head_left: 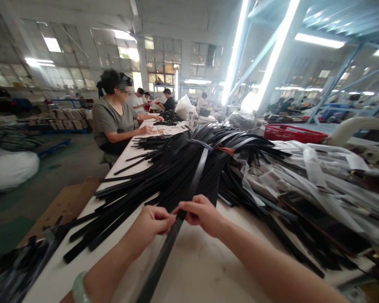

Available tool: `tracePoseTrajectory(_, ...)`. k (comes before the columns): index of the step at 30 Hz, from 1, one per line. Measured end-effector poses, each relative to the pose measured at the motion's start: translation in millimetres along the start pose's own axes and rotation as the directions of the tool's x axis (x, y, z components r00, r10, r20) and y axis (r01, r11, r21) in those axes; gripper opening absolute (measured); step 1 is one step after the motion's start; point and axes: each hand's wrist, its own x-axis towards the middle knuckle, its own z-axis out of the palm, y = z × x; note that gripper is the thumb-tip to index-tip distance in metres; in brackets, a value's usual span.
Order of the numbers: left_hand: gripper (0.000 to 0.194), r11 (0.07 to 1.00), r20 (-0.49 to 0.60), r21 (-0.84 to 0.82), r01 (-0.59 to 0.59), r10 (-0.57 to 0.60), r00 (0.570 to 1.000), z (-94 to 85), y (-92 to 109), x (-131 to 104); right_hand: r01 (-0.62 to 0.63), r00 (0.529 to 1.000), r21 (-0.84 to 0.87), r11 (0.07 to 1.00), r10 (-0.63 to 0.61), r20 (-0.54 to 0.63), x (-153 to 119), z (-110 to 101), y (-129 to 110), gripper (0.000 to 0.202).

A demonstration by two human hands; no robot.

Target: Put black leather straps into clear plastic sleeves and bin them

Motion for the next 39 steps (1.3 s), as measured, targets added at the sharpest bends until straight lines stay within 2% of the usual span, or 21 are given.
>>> tracePoseTrajectory(3,0.038,0.997,0.161,0.050,0.053,-0.061,0.985,5.0,1,-2,0.019,0.979,0.149,0.989,0.012,-0.204,9,-15,-4,0.039)
tracePoseTrajectory(5,0.039,0.998,0.131,0.017,0.058,-0.059,0.990,8.4,0,-1,0.086,0.957,0.059,0.995,-0.066,-0.281,11,-16,0,0.040)
tracePoseTrajectory(6,0.040,0.998,0.085,-0.022,0.051,-0.049,0.995,9.2,0,-1,0.100,0.964,-0.022,0.995,-0.102,-0.244,10,-12,3,0.041)
tracePoseTrajectory(9,0.041,0.989,-0.038,-0.147,0.034,-0.040,0.998,7.1,-1,1,0.129,0.991,-0.218,0.967,-0.134,-0.007,1,4,12,0.045)
tracePoseTrajectory(10,0.041,0.985,-0.058,-0.168,0.034,-0.044,0.997,5.5,-2,1,0.141,0.990,-0.246,0.959,-0.139,0.029,-2,7,12,0.045)
tracePoseTrajectory(11,0.040,0.985,-0.065,-0.170,0.041,-0.053,0.996,4.0,-2,1,0.153,0.988,-0.248,0.957,-0.154,0.015,-3,8,11,0.046)
tracePoseTrajectory(13,0.038,0.990,-0.017,-0.117,0.076,-0.078,0.997,2.4,-2,0,0.173,0.974,-0.168,0.971,-0.194,-0.117,-1,2,6,0.044)
tracePoseTrajectory(15,0.038,0.994,0.086,-0.031,0.103,-0.100,0.991,3.3,-2,-1,0.193,0.948,-0.001,0.981,-0.187,-0.258,5,-9,-2,0.041)
tracePoseTrajectory(17,0.038,0.997,0.138,0.012,0.081,-0.082,0.987,5.8,-2,-1,0.209,0.935,0.121,0.970,-0.162,-0.317,8,-18,-7,0.037)
tracePoseTrajectory(19,0.037,1.000,0.071,-0.001,0.019,-0.018,0.997,7.5,-3,0,0.187,0.952,0.138,0.973,-0.144,-0.269,8,-18,-6,0.029)
tracePoseTrajectory(21,0.035,0.999,-0.034,-0.014,-0.033,0.033,0.999,6.9,-5,2,0.150,0.976,0.099,0.984,-0.131,-0.173,4,-11,0,0.025)
tracePoseTrajectory(23,0.034,0.999,-0.083,-0.016,-0.043,0.042,0.996,4.6,-7,4,0.121,0.988,0.052,0.991,-0.115,-0.102,0,-6,5,0.026)
tracePoseTrajectory(24,0.035,0.999,-0.068,-0.024,-0.034,0.032,0.997,3.3,-8,4,0.114,0.990,0.034,0.993,-0.110,-0.086,0,-4,6,0.028)
tracePoseTrajectory(26,0.034,0.999,0.027,-0.052,0.010,-0.009,1.000,1.8,-9,3,0.114,0.990,0.005,0.993,-0.113,-0.089,1,-7,5,0.031)
tracePoseTrajectory(29,0.035,0.991,0.142,-0.099,0.091,-0.076,0.987,3.8,-8,1,0.165,0.970,0.016,0.986,-0.159,-0.182,5,-14,-1,0.034)
tracePoseTrajectory(32,0.036,0.975,0.111,-0.167,0.148,-0.130,0.985,8.7,-7,-1,0.199,0.952,-0.001,0.980,-0.194,-0.236,5,-13,-3,0.034)
tracePoseTrajectory(36,0.044,0.968,0.026,-0.213,0.136,-0.134,0.991,12.2,-6,-1,0.176,0.978,-0.113,0.978,-0.187,-0.095,-4,3,1,0.038)
tracePoseTrajectory(39,0.049,0.972,-0.045,-0.216,0.089,-0.101,0.994,13.1,-5,-1,0.151,0.987,-0.082,0.985,-0.154,-0.038,-8,11,3,0.043)
